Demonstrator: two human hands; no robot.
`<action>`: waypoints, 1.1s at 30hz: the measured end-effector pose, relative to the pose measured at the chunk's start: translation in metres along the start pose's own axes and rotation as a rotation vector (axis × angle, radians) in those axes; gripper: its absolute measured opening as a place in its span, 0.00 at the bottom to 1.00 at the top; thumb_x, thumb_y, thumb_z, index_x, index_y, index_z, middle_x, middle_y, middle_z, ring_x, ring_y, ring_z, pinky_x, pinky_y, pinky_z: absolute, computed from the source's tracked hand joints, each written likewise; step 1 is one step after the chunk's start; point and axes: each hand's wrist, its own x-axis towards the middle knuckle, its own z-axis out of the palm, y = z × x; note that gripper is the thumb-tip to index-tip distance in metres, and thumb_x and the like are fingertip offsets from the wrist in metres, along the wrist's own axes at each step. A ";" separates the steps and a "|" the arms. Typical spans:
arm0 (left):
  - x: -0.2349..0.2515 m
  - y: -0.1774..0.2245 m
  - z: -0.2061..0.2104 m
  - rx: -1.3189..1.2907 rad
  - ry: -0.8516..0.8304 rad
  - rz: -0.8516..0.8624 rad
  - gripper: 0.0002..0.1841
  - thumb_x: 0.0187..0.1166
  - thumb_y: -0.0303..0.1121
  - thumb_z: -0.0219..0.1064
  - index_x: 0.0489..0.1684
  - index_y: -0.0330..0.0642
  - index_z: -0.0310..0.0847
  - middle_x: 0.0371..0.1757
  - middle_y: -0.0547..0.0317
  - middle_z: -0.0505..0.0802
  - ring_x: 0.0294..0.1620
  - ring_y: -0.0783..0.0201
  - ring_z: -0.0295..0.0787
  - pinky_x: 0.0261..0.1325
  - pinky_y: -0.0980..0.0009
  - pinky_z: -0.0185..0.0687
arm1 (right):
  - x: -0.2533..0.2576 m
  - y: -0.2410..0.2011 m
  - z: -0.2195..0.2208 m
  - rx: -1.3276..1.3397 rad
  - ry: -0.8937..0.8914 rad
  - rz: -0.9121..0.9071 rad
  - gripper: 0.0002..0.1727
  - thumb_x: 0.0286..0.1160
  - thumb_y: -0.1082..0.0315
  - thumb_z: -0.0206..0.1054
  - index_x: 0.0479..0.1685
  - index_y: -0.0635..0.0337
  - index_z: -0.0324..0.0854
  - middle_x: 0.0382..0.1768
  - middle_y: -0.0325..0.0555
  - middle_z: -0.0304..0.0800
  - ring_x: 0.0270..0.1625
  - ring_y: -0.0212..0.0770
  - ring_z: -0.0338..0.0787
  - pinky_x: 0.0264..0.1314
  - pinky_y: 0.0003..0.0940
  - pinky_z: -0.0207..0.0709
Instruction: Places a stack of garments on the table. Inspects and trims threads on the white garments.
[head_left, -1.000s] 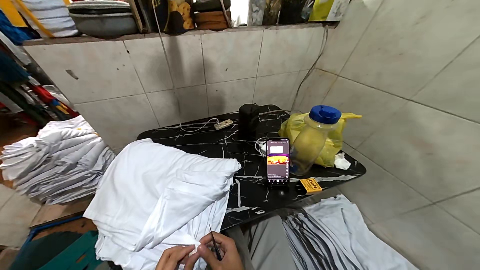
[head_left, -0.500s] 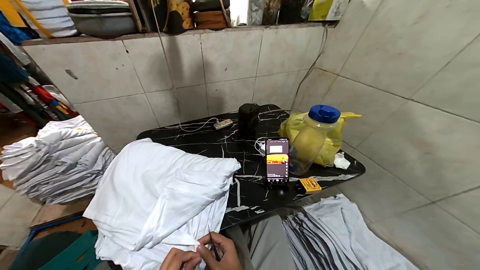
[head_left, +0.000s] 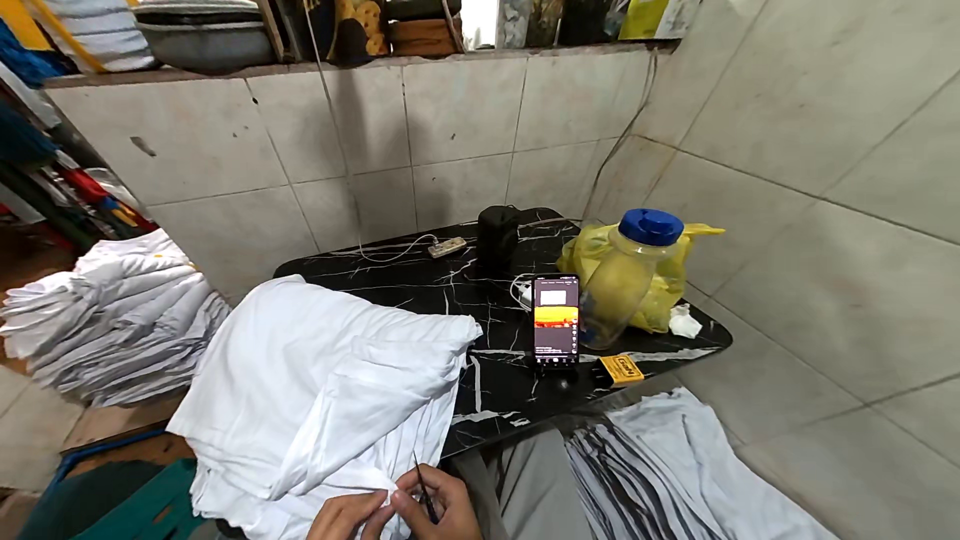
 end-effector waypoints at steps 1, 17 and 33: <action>-0.001 0.000 0.000 0.024 0.013 0.002 0.05 0.71 0.29 0.78 0.38 0.37 0.96 0.37 0.56 0.95 0.46 0.69 0.91 0.58 0.74 0.85 | 0.000 0.000 0.000 -0.006 -0.001 0.004 0.05 0.77 0.77 0.67 0.44 0.70 0.86 0.34 0.40 0.90 0.30 0.21 0.83 0.35 0.19 0.78; 0.004 -0.001 -0.006 -0.062 0.012 -0.019 0.08 0.78 0.30 0.73 0.41 0.32 0.90 0.41 0.55 0.92 0.44 0.73 0.90 0.55 0.75 0.88 | -0.001 -0.004 0.001 0.007 0.016 0.013 0.05 0.78 0.76 0.67 0.46 0.70 0.84 0.27 0.35 0.87 0.27 0.20 0.80 0.33 0.18 0.75; 0.003 0.008 -0.016 -0.069 -0.034 0.017 0.08 0.82 0.32 0.69 0.39 0.38 0.92 0.37 0.60 0.95 0.42 0.74 0.91 0.52 0.75 0.88 | 0.008 0.003 -0.015 0.341 -0.037 0.266 0.06 0.82 0.73 0.62 0.51 0.57 0.81 0.17 0.26 0.76 0.12 0.18 0.64 0.13 0.16 0.60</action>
